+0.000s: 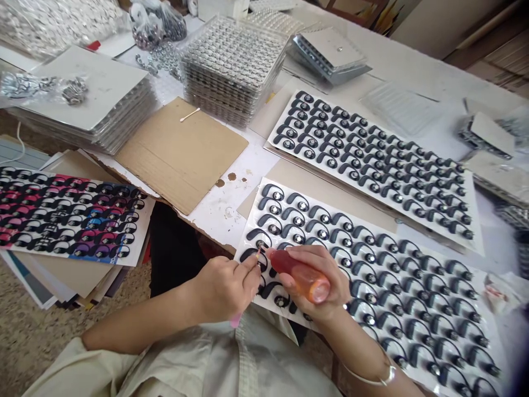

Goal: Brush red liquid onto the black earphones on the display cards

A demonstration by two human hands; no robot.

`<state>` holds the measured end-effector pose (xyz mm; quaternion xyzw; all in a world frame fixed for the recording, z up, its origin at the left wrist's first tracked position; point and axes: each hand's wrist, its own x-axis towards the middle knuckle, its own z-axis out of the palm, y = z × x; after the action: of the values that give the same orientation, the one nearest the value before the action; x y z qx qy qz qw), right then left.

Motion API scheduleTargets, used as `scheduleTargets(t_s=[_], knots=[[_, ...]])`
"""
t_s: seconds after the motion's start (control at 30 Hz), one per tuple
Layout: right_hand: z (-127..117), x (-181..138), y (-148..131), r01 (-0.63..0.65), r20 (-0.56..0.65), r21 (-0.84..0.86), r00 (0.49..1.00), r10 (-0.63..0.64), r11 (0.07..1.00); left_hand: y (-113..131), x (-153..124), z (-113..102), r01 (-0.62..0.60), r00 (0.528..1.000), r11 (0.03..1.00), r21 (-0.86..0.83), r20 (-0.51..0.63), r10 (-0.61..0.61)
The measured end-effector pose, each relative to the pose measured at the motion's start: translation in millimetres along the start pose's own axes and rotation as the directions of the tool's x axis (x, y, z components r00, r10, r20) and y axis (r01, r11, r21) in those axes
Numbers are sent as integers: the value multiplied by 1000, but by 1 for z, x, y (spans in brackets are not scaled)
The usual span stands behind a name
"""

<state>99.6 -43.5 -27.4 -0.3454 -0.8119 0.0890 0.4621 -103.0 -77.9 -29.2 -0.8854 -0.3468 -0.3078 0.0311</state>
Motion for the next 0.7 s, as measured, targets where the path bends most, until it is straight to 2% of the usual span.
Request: scheduleTargets(t_s=[0.2,0.53,0.7], knots=[[0,-8,4,-14,-1,-19,1000,14,1000,0,0,0,4,1000,1000,-6,1,-4],[-1,1,0,-3,-57,-52,998,0,999,0,-1,2,12,1000,1000,-23,-8,-12],[0,1,2,45,-64,-37,997,-48,998,0,-1,2,17,1000,1000,-13,-16,-17]])
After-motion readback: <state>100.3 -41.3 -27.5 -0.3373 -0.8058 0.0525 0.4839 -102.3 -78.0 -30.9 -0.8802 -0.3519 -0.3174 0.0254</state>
